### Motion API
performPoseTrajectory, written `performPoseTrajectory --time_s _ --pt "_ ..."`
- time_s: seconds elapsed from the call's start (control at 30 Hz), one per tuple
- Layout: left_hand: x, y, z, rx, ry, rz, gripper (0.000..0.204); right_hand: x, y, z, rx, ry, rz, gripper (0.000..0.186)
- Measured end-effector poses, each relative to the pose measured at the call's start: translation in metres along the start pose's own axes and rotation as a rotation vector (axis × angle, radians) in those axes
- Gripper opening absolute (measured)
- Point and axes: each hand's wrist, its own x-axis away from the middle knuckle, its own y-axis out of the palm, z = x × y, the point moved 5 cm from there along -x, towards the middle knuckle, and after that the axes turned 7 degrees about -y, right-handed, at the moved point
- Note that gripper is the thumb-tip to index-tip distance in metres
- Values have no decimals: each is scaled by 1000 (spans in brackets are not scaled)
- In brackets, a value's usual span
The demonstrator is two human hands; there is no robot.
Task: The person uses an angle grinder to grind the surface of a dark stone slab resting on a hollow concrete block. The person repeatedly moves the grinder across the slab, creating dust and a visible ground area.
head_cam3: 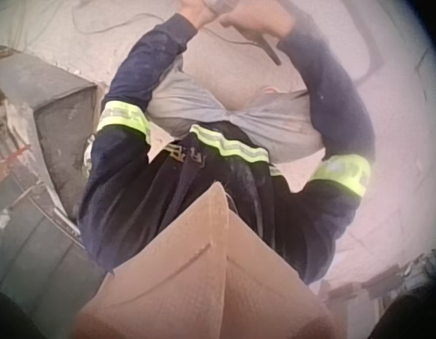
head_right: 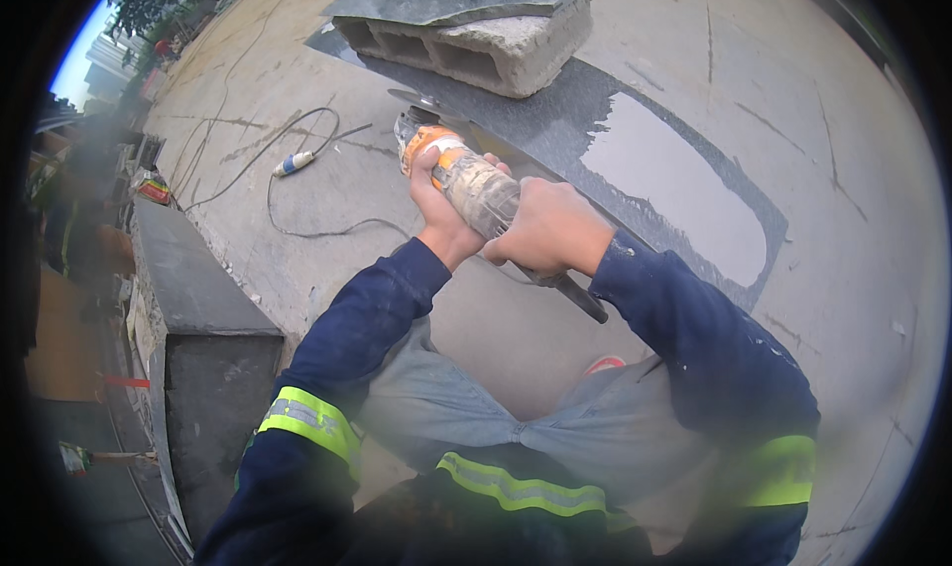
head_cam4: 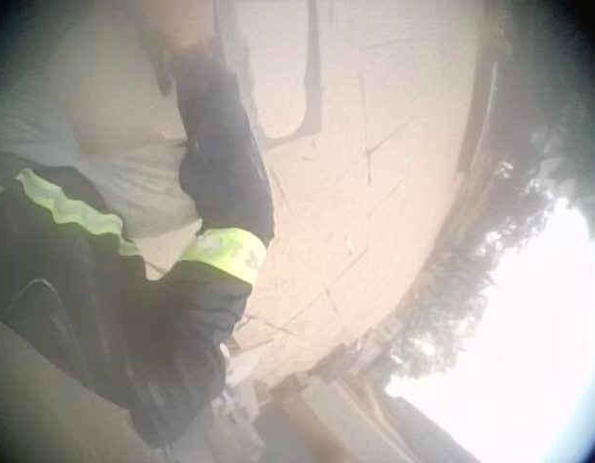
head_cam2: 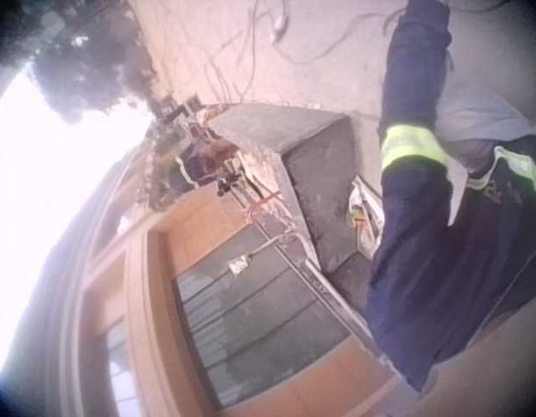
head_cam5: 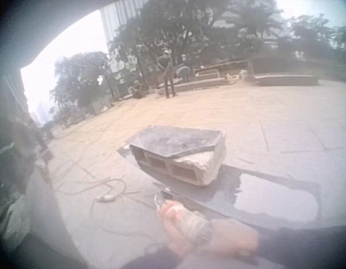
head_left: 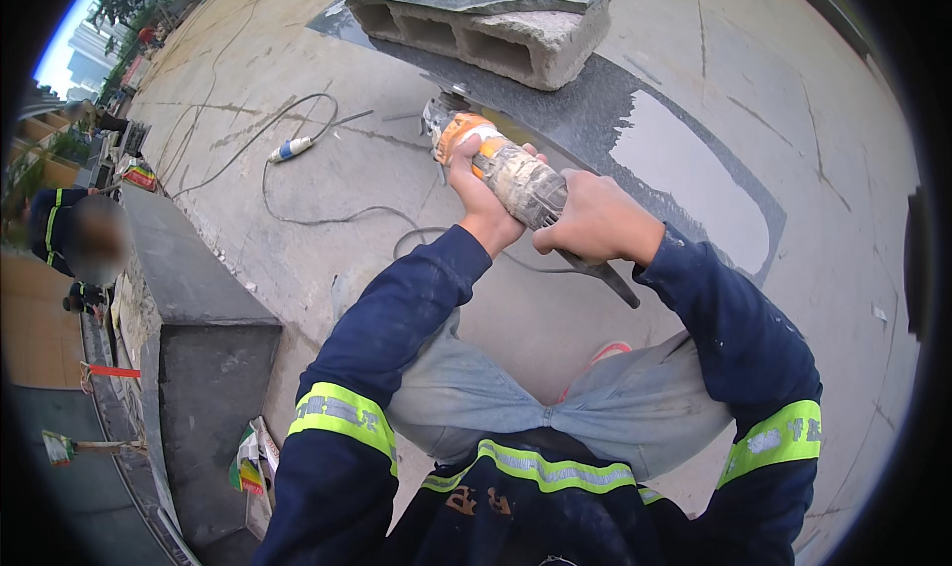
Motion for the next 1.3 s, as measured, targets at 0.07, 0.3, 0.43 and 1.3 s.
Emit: performPoseTrajectory --time_s 0.07,0.3,0.43,1.3 --pt "2 1 -4 7 -13 -28 59 4 1 1 1 -12 18 57" --pt "12 5 -18 -14 -6 8 59 19 1 8 -20 -8 30 57" --pt "16 5 -25 -23 -8 20 59 28 0 11 -2 -16 51 57" --pt "30 13 -47 -15 -51 -2 55 52 -2 15 -23 2 38 55"
